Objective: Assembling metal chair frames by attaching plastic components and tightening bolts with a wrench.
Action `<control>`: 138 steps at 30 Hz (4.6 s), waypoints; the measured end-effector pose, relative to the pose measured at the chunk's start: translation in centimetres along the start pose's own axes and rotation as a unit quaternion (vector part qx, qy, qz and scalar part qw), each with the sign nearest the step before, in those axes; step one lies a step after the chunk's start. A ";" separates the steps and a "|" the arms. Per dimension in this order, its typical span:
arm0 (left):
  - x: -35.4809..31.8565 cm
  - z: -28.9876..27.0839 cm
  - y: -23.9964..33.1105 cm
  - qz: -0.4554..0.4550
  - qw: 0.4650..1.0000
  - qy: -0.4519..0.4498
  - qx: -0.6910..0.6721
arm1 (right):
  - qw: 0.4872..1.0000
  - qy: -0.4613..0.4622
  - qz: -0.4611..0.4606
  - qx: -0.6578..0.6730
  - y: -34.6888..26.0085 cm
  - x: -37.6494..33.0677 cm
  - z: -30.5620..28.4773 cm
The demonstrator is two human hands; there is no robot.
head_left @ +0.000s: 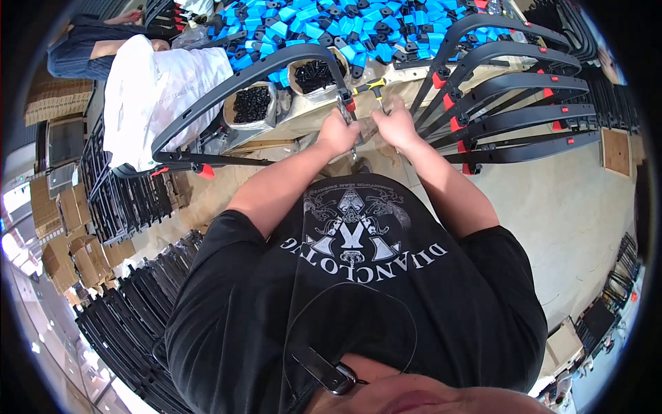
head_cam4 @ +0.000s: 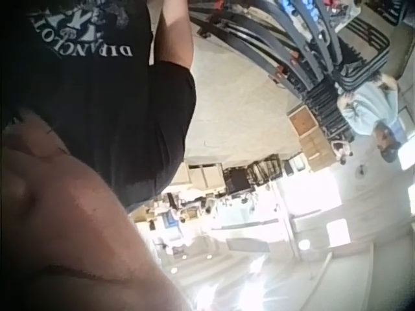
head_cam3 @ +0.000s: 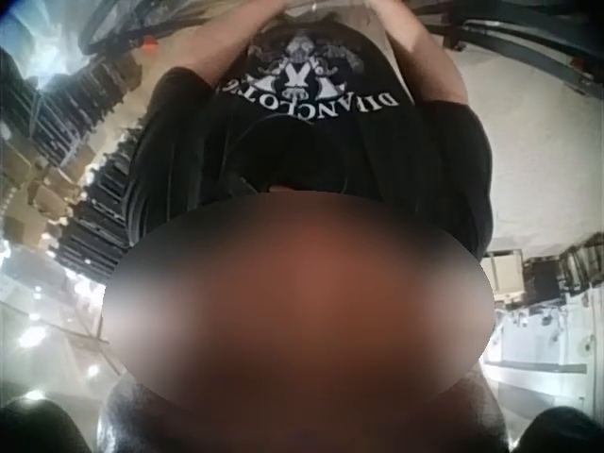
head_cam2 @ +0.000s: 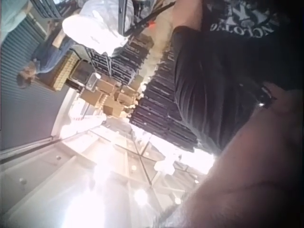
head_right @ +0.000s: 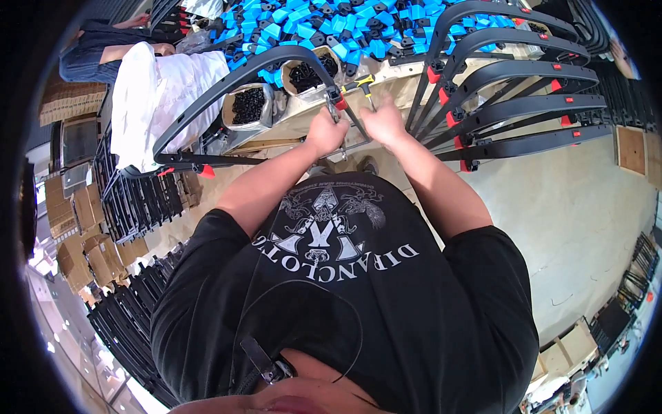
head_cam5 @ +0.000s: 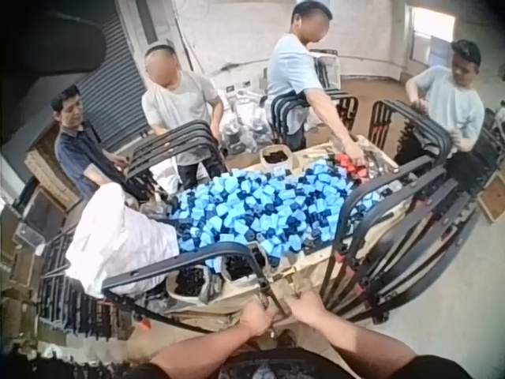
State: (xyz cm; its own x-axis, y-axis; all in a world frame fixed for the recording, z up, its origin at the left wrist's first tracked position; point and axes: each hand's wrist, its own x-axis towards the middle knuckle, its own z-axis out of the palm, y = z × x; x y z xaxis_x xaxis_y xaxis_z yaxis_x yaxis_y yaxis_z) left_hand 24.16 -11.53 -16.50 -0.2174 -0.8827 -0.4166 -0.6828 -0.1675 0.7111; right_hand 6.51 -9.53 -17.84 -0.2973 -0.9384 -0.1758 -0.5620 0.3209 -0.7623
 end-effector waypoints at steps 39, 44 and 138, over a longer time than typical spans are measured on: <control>-20.2 -21.3 -39.2 -0.209 0.916 0.114 -0.322 | 0.989 -0.117 -0.016 0.085 -13.1 -7.9 22.5; -14.8 -23.7 -38.8 -0.063 0.940 0.273 -0.196 | 0.998 0.058 0.031 -0.023 -4.7 -7.9 17.8; -2.2 -20.7 -27.9 0.020 0.931 0.355 0.078 | 0.879 0.308 -0.356 0.080 -20.9 1.2 6.2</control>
State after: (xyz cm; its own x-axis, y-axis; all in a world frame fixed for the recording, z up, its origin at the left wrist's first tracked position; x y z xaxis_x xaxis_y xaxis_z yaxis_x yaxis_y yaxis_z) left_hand 58.15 -14.03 -23.69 0.2326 -0.9642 0.1276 -0.7897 -0.1107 0.6034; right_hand 22.69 -18.14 -5.97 -0.3036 -0.6308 0.7141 -0.6733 -0.3883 -0.6292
